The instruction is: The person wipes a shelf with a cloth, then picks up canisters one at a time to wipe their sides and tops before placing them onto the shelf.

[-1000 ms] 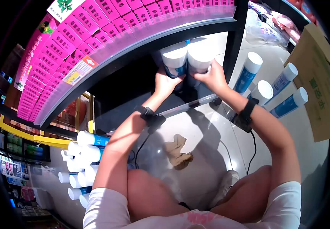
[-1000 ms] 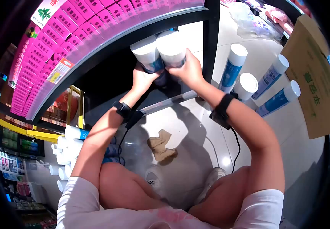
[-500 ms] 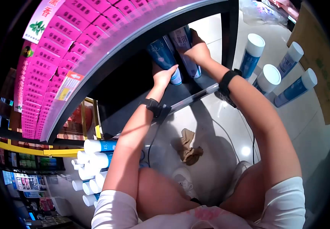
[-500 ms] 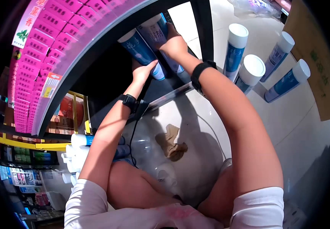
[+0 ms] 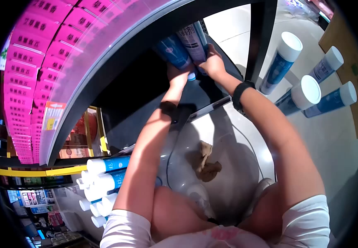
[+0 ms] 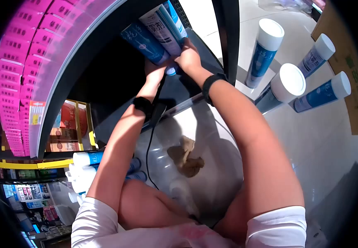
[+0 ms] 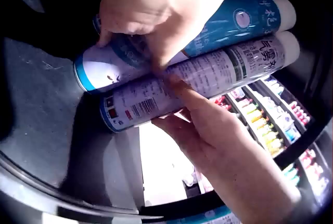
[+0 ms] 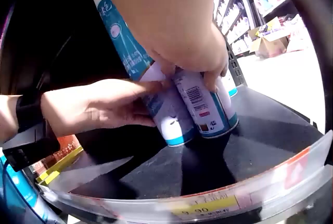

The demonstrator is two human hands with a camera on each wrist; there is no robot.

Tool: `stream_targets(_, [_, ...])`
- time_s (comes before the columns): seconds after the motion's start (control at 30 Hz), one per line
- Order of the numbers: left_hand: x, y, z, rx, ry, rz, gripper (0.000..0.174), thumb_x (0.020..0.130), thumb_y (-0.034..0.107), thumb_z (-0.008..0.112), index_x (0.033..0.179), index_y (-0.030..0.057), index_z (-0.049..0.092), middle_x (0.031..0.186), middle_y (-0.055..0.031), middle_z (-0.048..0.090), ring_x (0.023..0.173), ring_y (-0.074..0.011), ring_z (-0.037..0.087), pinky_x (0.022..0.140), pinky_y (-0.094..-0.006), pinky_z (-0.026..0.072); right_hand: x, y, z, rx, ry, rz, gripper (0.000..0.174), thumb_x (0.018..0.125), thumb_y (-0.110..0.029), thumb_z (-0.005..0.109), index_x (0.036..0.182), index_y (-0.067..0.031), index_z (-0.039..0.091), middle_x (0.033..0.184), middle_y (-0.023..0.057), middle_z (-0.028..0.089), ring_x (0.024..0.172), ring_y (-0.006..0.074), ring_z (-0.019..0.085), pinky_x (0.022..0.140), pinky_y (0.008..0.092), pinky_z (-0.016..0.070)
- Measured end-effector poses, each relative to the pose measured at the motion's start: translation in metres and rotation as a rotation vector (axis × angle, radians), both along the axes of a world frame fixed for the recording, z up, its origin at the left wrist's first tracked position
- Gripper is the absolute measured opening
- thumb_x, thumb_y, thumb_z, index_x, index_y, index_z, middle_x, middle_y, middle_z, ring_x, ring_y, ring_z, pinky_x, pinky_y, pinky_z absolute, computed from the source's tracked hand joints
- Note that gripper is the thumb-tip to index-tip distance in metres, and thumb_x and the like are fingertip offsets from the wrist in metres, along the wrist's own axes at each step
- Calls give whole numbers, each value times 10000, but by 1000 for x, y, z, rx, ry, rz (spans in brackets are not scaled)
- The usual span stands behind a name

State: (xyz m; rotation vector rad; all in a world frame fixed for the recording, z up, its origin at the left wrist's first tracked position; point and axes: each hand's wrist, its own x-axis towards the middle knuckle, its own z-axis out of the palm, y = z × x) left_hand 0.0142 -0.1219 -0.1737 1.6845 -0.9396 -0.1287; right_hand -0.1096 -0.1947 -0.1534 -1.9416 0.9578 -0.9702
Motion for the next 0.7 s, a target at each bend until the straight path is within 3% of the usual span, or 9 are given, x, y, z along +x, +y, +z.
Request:
stream_targets(0.07, [8, -10, 0, 46, -18, 91, 827, 543, 292, 831, 1203, 18, 415, 1124, -132, 548, 1041, -242, 530, 884, -337, 407, 13, -7, 1, -33, -9, -28, 696, 596, -208, 749, 1150, 41, 408, 1007, 234, 571, 969, 353, 553, 826, 375, 451])
stream_targets(0.17, [22, -22, -12, 83, -90, 215, 770, 562, 343, 810, 1162, 8, 460, 1107, -149, 562, 1028, -267, 543, 864, -354, 410, 29, -19, 6, 33, 38, -34, 650, 610, -251, 747, 1093, 44, 428, 953, 249, 593, 916, 376, 579, 786, 396, 475])
stream_targets(0.27, [48, -34, -21, 11, -234, 139, 794, 510, 345, 800, 1134, -7, 460, 1080, -221, 554, 1030, -343, 535, 869, -388, 422, 43, -27, 5, 86, 56, -15, 518, 608, -204, 736, 991, 27, 475, 953, 249, 593, 929, 372, 570, 794, 397, 472])
stream_targets(0.4, [51, -38, -21, -35, -259, 158, 757, 532, 334, 799, 1118, -18, 475, 1091, -234, 536, 1040, -347, 522, 871, -394, 413, 55, -31, 1, 101, 21, -25, 491, 628, -198, 718, 990, 30, 477, 960, 249, 590, 924, 372, 571, 793, 401, 472])
stream_targets(0.57, [41, -32, -9, 10, -224, 164, 649, 563, 321, 793, 1042, -27, 527, 1029, -222, 574, 980, -359, 553, 838, -381, 430, 67, -37, -11, -58, -29, -100, 456, 668, -218, 698, 1013, 0, 493, 968, 215, 598, 921, 359, 577, 804, 403, 468])
stream_targets(0.7, [40, -29, -4, 53, -229, 180, 624, 571, 319, 792, 1024, -25, 535, 998, -214, 590, 945, -350, 574, 826, -374, 438, 53, -29, 4, -25, 67, -113, 436, 698, -273, 683, 1014, -25, 515, 973, 185, 608, 934, 342, 579, 806, 399, 468])
